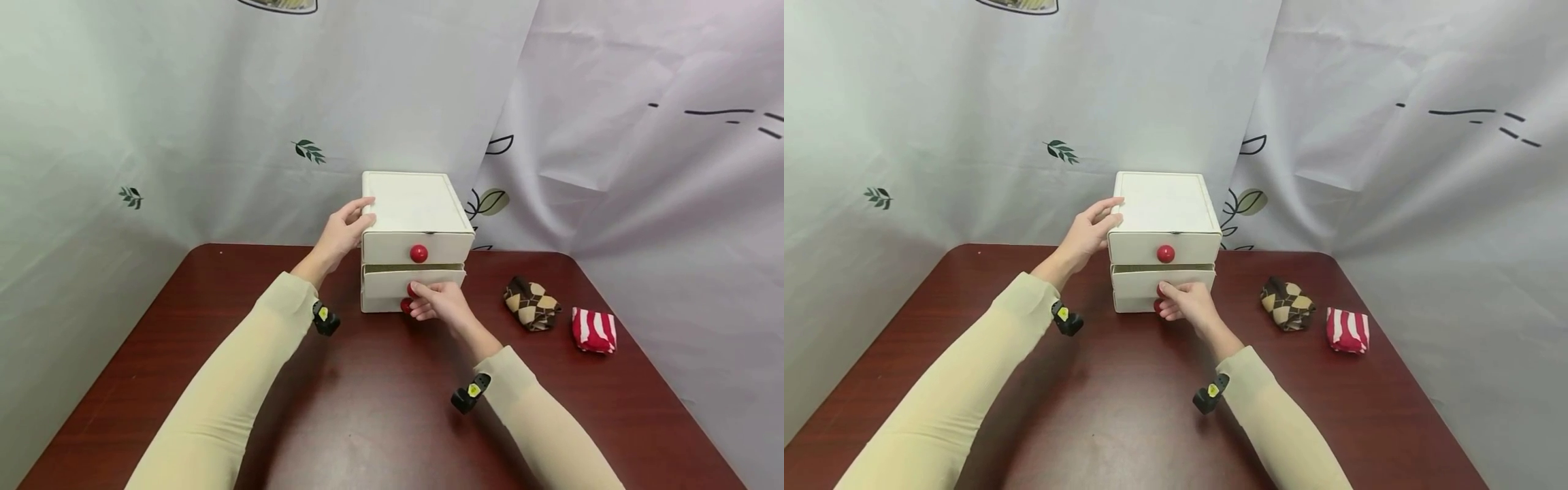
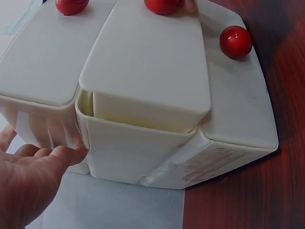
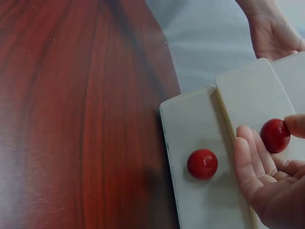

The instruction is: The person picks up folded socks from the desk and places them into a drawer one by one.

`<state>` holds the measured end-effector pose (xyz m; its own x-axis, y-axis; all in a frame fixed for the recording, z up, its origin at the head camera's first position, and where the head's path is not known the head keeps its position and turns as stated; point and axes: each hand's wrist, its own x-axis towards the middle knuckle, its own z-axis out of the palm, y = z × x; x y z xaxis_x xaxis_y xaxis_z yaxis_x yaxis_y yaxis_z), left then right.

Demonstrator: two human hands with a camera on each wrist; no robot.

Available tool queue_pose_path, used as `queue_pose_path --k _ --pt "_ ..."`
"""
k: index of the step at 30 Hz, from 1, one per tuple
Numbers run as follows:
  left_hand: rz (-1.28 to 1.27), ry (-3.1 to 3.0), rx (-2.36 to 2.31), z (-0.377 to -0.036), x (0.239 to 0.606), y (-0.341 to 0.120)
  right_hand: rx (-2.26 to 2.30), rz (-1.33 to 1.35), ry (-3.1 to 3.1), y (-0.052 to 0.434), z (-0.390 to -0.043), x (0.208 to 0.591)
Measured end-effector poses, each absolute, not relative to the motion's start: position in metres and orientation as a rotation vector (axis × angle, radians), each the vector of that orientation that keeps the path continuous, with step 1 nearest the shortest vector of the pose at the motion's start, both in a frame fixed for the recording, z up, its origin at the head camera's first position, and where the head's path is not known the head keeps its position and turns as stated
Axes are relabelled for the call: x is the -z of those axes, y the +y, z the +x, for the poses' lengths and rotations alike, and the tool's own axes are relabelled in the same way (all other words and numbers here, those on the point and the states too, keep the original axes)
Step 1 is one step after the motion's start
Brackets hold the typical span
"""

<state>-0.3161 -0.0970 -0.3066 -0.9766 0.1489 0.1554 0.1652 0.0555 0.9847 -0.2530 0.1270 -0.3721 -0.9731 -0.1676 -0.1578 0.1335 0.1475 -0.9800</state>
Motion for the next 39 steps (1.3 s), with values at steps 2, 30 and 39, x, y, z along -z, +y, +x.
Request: queue_pose_path --k 2,30,39 --pt "-0.332 -2.271 2.137 -0.316 0.307 -0.098 1.916 -0.030 2.189 0.126 -0.249 0.373" --pt "-0.329 -2.304 2.093 -0.317 0.309 -0.092 1.880 -0.143 2.260 0.143 -0.182 0.380" --pt "-0.315 -2.295 2.091 -0.315 0.308 -0.095 1.841 -0.219 2.251 0.148 -0.174 0.381"
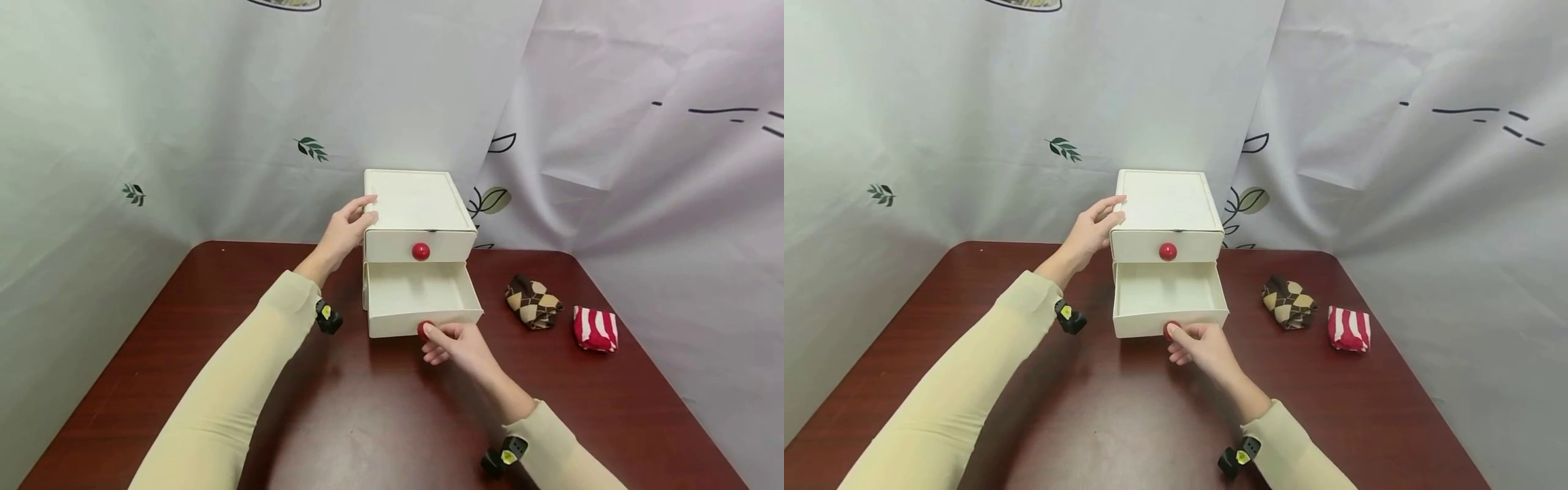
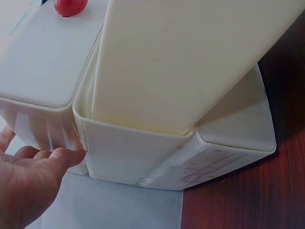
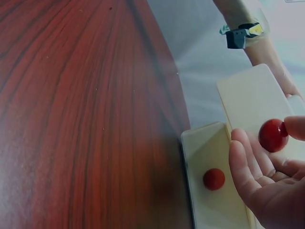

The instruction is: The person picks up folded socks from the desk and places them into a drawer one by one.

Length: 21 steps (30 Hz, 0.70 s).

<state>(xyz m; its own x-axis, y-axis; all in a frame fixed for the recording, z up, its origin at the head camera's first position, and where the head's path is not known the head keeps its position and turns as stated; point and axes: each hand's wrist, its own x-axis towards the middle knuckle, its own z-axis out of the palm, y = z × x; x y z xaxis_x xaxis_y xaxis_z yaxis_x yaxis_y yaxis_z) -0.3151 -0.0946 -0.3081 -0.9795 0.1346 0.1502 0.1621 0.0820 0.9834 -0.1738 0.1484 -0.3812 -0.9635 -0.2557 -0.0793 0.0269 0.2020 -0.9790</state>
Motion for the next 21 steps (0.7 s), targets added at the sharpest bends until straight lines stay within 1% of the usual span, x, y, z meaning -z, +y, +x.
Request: queue_pose_path --k 6,13,21 --pt "-0.318 -2.296 2.085 -0.315 0.309 -0.096 1.829 -0.206 2.255 0.167 -0.171 0.380" --pt "-0.322 -2.297 2.081 -0.317 0.309 -0.097 1.897 -0.092 2.283 0.213 -0.174 0.379" --pt "-0.326 -2.276 2.106 -0.317 0.311 -0.095 1.892 -0.005 2.396 0.259 -0.186 0.366"
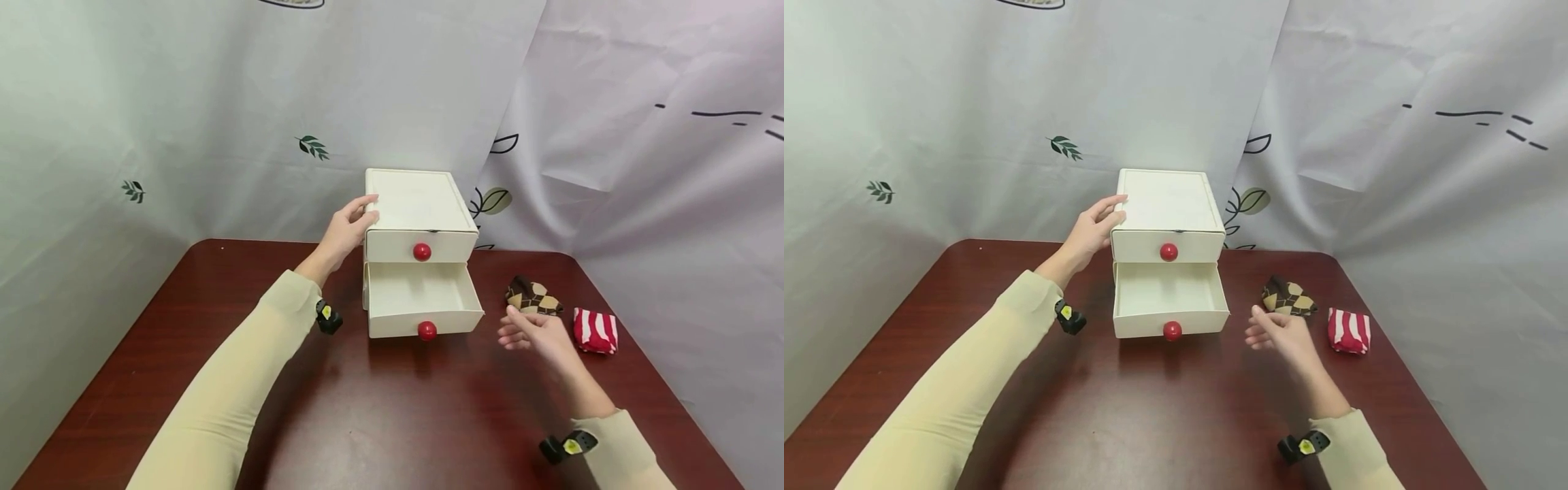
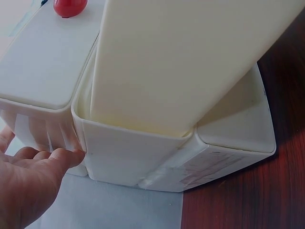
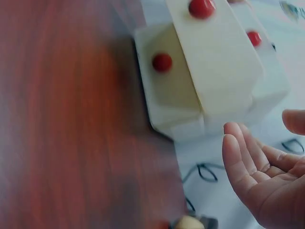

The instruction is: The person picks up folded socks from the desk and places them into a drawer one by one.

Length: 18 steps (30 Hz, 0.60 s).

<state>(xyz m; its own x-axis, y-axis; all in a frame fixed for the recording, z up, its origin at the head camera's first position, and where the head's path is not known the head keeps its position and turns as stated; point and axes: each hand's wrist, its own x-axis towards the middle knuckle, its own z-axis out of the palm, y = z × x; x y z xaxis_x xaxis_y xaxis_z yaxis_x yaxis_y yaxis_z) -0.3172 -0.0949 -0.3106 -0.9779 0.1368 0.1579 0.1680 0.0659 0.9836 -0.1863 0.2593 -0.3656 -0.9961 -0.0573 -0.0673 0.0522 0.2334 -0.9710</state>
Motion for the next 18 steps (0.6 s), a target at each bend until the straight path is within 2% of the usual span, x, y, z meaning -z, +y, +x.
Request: queue_pose_path --k 9,18 --pt "-0.324 -2.276 2.112 -0.318 0.310 -0.094 1.824 0.125 2.548 0.297 -0.209 0.356" --pt "-0.324 -2.300 2.069 -0.315 0.310 -0.095 1.408 0.312 3.005 0.319 -0.235 0.366"
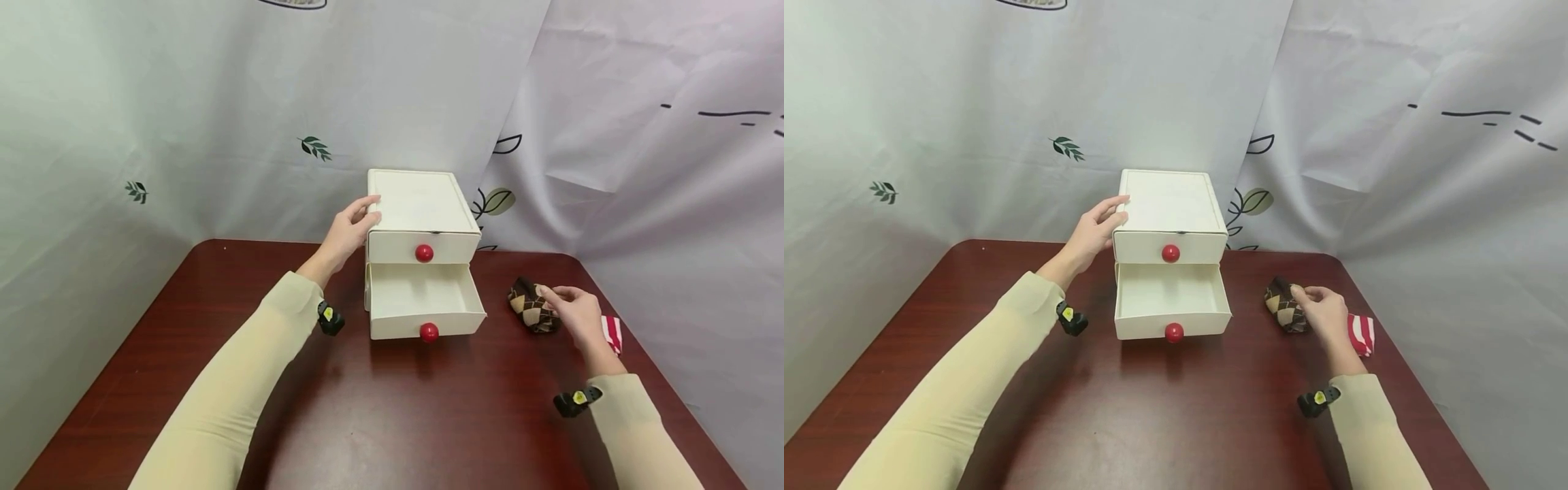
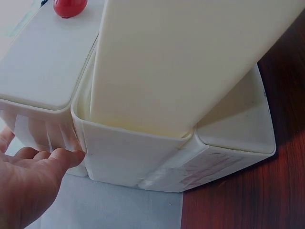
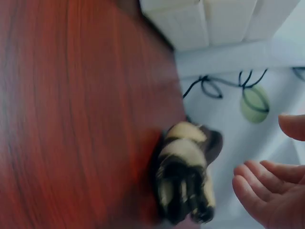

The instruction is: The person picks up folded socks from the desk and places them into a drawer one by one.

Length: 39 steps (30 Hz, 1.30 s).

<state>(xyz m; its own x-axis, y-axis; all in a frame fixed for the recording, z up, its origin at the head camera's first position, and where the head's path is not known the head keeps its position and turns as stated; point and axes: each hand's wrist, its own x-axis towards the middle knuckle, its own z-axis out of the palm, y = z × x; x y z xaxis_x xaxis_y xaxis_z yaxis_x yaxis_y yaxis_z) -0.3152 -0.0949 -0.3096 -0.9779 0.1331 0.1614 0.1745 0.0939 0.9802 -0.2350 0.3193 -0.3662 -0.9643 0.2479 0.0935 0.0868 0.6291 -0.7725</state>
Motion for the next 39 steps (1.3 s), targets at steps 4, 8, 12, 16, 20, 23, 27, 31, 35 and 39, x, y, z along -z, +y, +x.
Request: queue_pose_path --k 4,8,12,16,20,23,27,31,35,39 --pt "-0.320 -2.307 2.056 -0.314 0.310 -0.095 -1.049 -0.301 -2.700 0.328 -0.244 0.378" --pt "-0.318 -2.300 2.063 -0.314 0.310 -0.094 -0.940 -0.282 -2.681 0.332 -0.250 0.389" --pt "-0.318 -2.286 2.073 -0.315 0.310 -0.094 -0.899 -0.288 -2.648 0.334 -0.256 0.397" --pt "-0.311 -2.289 2.058 -0.315 0.312 -0.093 -0.934 -0.323 -2.698 0.334 -0.261 0.406" --pt "-0.322 -2.283 2.068 -0.314 0.312 -0.093 -1.027 -0.377 -2.798 0.333 -0.263 0.411" --pt "-0.323 -2.283 2.070 -0.314 0.312 -0.093 -1.116 -0.401 -2.837 0.332 -0.264 0.412" --pt "-0.327 -2.284 2.066 -0.314 0.311 -0.093 -1.223 -0.414 -2.815 0.330 -0.264 0.412" --pt "-0.329 -2.271 2.078 -0.314 0.312 -0.093 -1.255 -0.485 -2.727 0.329 -0.263 0.416" --pt "-0.325 -2.266 2.085 -0.315 0.313 -0.093 -1.293 -0.539 -2.611 0.329 -0.265 0.420" --pt "-0.329 -2.266 2.080 -0.315 0.312 -0.093 -1.403 -0.568 -2.506 0.328 -0.268 0.421"
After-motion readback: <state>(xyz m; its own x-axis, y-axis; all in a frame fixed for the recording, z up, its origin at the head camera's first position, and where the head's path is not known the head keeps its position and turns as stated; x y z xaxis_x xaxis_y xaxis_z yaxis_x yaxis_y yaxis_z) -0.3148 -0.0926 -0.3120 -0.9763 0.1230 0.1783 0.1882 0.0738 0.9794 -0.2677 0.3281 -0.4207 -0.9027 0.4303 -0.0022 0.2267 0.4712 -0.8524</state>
